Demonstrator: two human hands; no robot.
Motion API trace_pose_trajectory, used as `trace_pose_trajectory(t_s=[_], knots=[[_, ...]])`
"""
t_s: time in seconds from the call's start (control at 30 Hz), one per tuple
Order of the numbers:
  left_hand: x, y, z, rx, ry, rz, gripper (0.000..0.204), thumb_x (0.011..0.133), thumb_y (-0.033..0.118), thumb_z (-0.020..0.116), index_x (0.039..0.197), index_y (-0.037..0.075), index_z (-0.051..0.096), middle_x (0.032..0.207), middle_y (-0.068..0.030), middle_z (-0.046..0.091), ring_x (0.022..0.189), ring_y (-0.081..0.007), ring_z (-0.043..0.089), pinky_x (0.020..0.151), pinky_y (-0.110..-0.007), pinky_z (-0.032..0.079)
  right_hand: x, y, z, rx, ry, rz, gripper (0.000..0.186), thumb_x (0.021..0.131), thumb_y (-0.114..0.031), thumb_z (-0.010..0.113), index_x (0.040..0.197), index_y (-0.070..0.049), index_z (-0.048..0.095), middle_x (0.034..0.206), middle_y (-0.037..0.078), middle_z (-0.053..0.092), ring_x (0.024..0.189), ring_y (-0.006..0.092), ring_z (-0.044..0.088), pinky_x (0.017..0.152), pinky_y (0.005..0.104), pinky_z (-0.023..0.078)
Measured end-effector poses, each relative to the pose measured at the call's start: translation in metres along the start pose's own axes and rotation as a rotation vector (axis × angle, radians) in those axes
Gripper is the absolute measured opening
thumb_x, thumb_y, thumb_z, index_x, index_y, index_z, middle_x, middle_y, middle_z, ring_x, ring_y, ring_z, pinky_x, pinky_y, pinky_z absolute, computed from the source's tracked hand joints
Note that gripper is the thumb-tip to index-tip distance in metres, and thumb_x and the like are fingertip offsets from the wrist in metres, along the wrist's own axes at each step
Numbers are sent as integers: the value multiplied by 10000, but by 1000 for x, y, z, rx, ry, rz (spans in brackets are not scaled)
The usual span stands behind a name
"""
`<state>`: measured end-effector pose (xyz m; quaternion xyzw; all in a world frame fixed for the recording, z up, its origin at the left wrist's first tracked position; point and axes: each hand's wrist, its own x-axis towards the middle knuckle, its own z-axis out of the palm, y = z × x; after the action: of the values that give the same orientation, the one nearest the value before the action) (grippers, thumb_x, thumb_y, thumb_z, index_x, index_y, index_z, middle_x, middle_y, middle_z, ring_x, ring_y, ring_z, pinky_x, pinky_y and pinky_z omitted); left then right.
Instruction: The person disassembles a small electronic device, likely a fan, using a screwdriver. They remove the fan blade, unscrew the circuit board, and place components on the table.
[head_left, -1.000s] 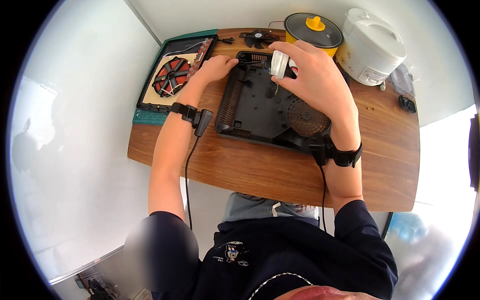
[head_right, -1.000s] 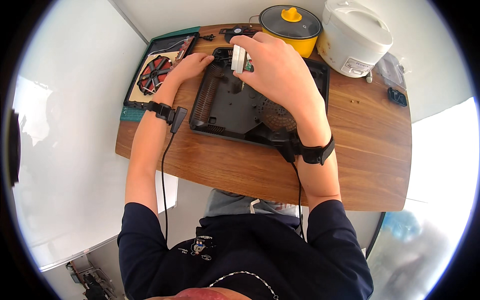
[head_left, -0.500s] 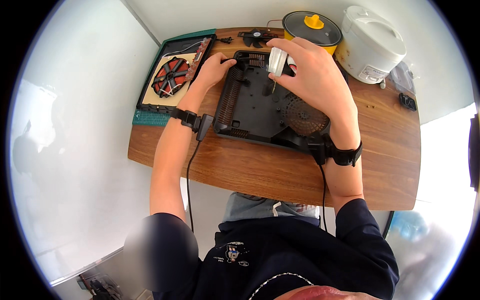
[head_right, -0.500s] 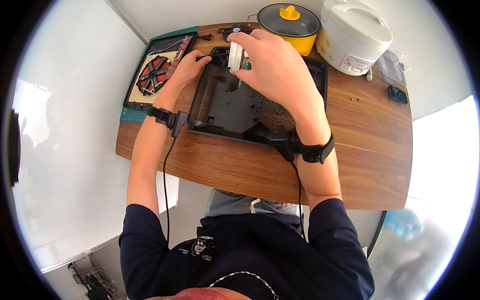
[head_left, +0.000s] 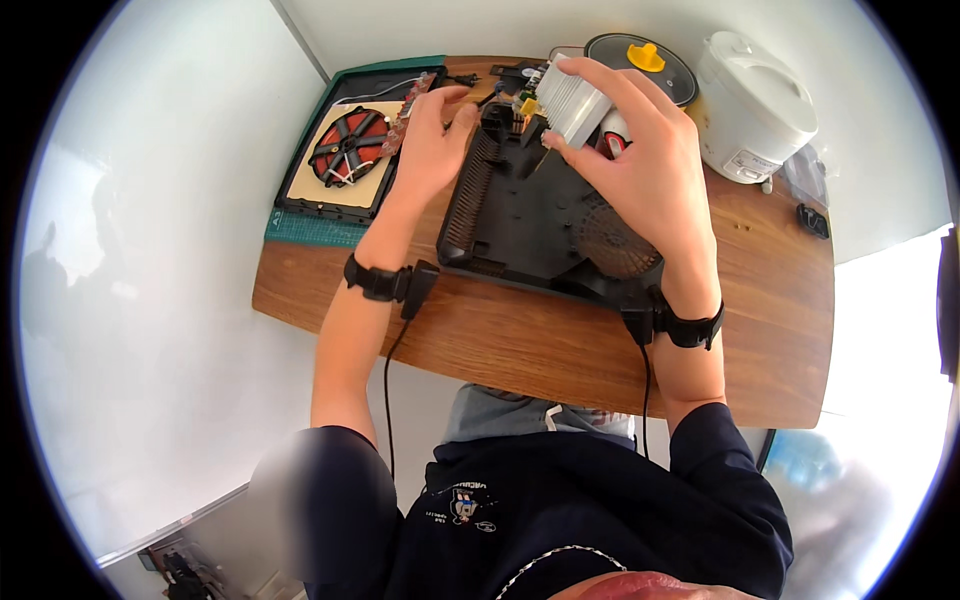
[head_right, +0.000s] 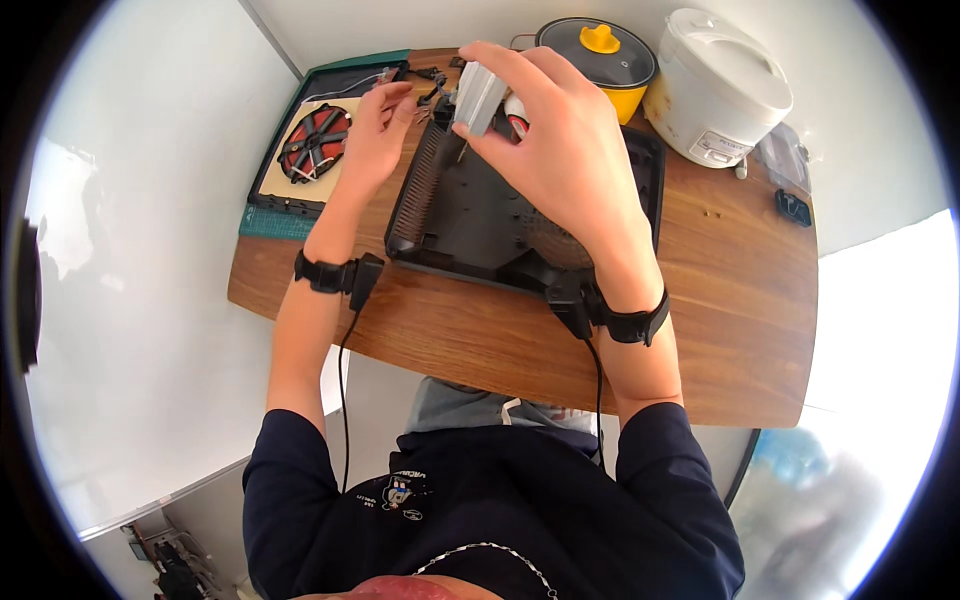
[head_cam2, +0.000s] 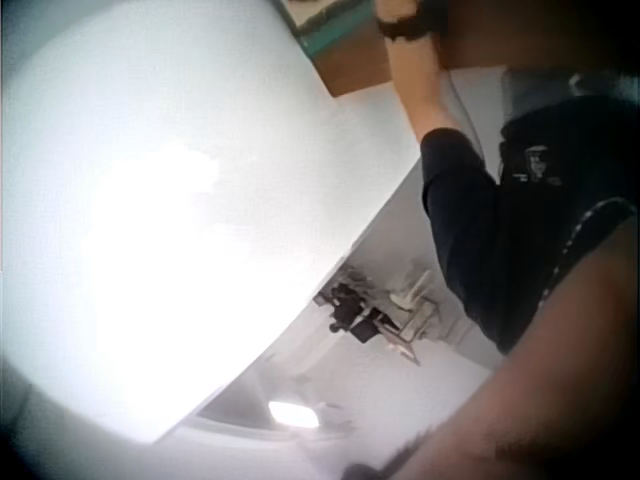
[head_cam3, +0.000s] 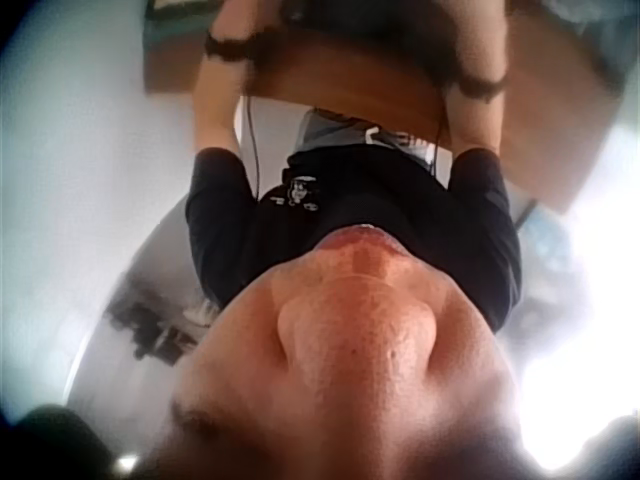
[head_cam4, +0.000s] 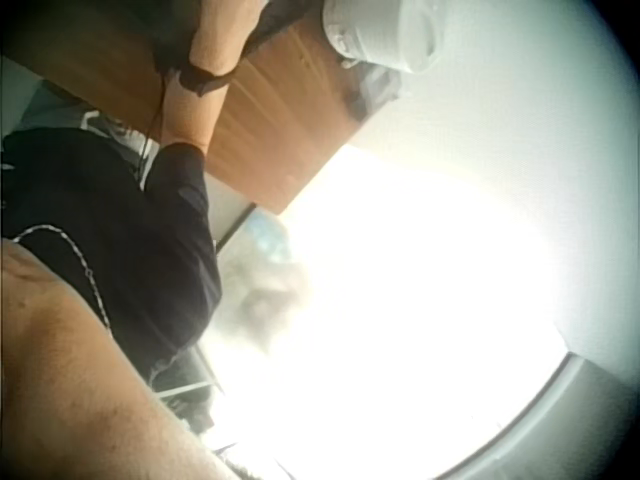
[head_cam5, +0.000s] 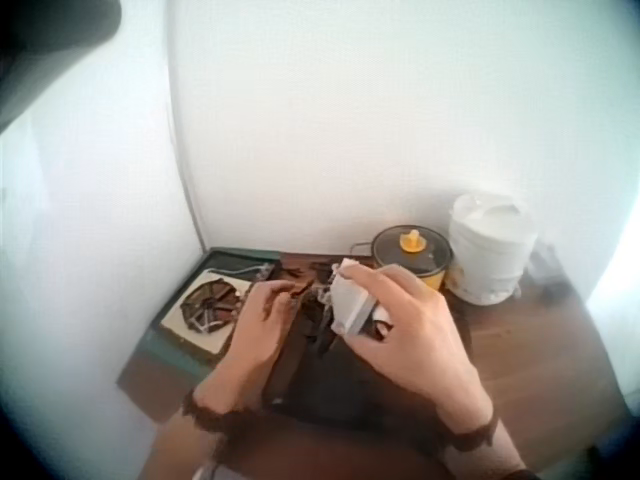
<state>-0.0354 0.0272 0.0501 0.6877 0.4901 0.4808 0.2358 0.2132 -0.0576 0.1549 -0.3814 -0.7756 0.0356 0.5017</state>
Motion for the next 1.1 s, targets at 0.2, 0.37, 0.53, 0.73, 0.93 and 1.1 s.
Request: trace_pose_trajectory(t_s=[0.2,0.37,0.53,0.73,0.93,1.1], knots=[[-53,98,8,30,-83,415,583,910,206,777,1396,16,519,1315,-188,594,1155,-345,624,963,-379,526,0,-10,13,-59,15,72,553,759,-128,868,1283,-158,693,1003,78,687,776,231,666,646,314,553],[-64,90,19,-1,76,340,595,862,95,786,1392,31,524,1188,-178,664,978,-380,658,821,-387,563,-5,-28,21,-18,-61,74,576,767,-127,859,1314,-174,684,1071,87,671,809,239,672,667,329,571],[-60,79,13,-31,171,190,357,928,34,693,1272,5,606,1100,-180,682,826,-298,693,703,-400,553,-6,-35,30,24,-82,48,664,790,-124,848,1408,-202,618,1101,78,657,818,227,666,657,319,569],[-7,37,-24,-807,348,-93,284,1082,119,481,1250,-100,550,1182,-142,644,978,-268,708,862,-389,678,-2,-42,18,74,-39,114,580,828,-94,822,1372,-173,634,1066,46,677,810,195,656,615,298,531],[44,-53,-87,-1047,580,-197,275,1099,108,455,1223,-134,497,1216,-203,606,1070,-345,670,950,-500,657,1,-23,4,14,86,24,415,865,-82,786,1266,-140,693,987,46,696,855,209,669,682,309,545],[66,-91,-96,-1087,810,-388,277,1098,71,437,1298,-120,456,1252,-219,584,1082,-363,669,958,-578,640,2,-15,-7,-5,123,27,360,883,-95,765,1237,-126,709,984,53,703,864,233,672,763,335,552]])
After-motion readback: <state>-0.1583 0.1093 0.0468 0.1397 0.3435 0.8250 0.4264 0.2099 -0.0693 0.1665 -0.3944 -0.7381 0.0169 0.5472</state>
